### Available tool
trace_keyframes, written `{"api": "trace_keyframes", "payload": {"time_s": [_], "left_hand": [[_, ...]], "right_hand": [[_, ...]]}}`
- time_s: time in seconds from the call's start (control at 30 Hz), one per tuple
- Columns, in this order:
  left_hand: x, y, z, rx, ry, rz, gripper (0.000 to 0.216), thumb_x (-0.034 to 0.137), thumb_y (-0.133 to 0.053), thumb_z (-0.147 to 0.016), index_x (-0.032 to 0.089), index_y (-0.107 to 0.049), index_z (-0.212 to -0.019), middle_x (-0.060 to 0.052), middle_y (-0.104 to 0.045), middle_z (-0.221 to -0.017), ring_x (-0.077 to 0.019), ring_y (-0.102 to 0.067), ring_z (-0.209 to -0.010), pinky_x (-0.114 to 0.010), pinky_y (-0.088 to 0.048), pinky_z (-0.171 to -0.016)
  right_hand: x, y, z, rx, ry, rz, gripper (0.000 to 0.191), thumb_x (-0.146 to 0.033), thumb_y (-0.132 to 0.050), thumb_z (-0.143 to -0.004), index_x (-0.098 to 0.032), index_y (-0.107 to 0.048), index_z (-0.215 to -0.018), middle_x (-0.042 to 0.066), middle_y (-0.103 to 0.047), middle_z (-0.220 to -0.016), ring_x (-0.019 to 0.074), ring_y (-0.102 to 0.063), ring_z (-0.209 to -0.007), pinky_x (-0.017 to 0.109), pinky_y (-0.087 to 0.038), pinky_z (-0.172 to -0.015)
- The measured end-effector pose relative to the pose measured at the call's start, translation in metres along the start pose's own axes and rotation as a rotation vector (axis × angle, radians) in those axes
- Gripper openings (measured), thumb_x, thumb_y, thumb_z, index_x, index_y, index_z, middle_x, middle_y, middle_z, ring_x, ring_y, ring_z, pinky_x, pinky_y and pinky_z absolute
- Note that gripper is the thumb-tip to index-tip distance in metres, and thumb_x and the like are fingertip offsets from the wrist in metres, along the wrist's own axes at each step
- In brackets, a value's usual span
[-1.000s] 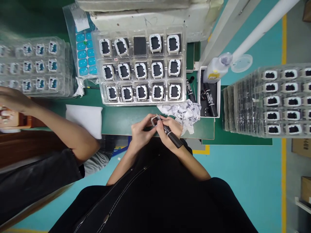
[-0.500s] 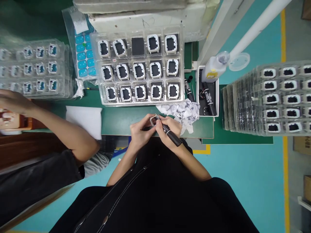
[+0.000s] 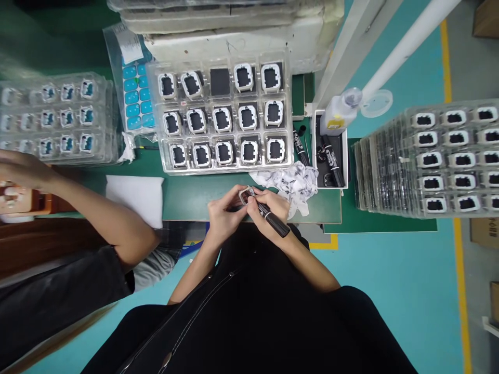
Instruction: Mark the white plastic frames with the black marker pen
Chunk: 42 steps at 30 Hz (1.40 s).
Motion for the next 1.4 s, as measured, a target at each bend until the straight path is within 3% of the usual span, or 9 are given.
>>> {"api": "trace_keyframes", "payload": {"time_s": [0.3, 0.7, 1.13, 1.4], "left_hand": [[-0.002, 0.000, 0.000, 0.003, 0.024, 0.032, 0.033, 0.041, -0.087, -0.105, 0.022, -0.083, -0.132, -0.003, -0.092, -0.110, -0.0233, -0.092, -0.099, -0.034, -0.078, -0.099], [-0.001, 0.000, 0.001, 0.005, 0.033, 0.034, 0.032, 0.039, -0.087, -0.105, 0.021, -0.082, -0.130, -0.003, -0.091, -0.110, -0.0218, -0.092, -0.098, -0.032, -0.077, -0.100], [-0.008, 0.003, 0.000, 0.023, 0.087, 0.139, 0.057, 0.047, -0.101, -0.091, 0.019, -0.082, -0.138, -0.007, -0.094, -0.110, -0.0270, -0.094, -0.097, -0.038, -0.081, -0.096], [-0.006, 0.004, -0.002, 0.023, 0.092, 0.167, 0.057, 0.047, -0.102, -0.090, 0.018, -0.083, -0.136, -0.008, -0.094, -0.109, -0.0264, -0.094, -0.095, -0.036, -0.080, -0.096]], "right_hand": [[0.005, 0.000, 0.001, -0.025, -0.082, 0.029, 0.015, -0.028, -0.074, -0.110, -0.031, -0.068, -0.096, -0.002, -0.082, -0.076, 0.0277, -0.093, -0.102, 0.043, -0.077, -0.086], [0.002, 0.002, -0.002, 0.002, -0.070, 0.007, 0.016, -0.025, -0.075, -0.110, -0.030, -0.067, -0.097, -0.003, -0.083, -0.077, 0.0258, -0.093, -0.096, 0.038, -0.075, -0.079], [0.010, 0.007, 0.007, 0.064, -0.104, -0.112, 0.015, -0.031, -0.075, -0.110, -0.031, -0.064, -0.099, -0.006, -0.073, -0.069, 0.0277, -0.093, -0.096, 0.044, -0.079, -0.083], [0.008, 0.008, 0.005, 0.088, -0.097, -0.181, 0.018, -0.035, -0.075, -0.110, -0.031, -0.062, -0.098, -0.008, -0.067, -0.066, 0.0206, -0.082, -0.070, 0.046, -0.080, -0.085]]}}
Point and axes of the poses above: each hand's wrist, its own z-axis away from the middle knuckle, its own y-axis out of the back of the hand, x = y × z, the point moved 10 cm from there along -z, towards the middle knuckle
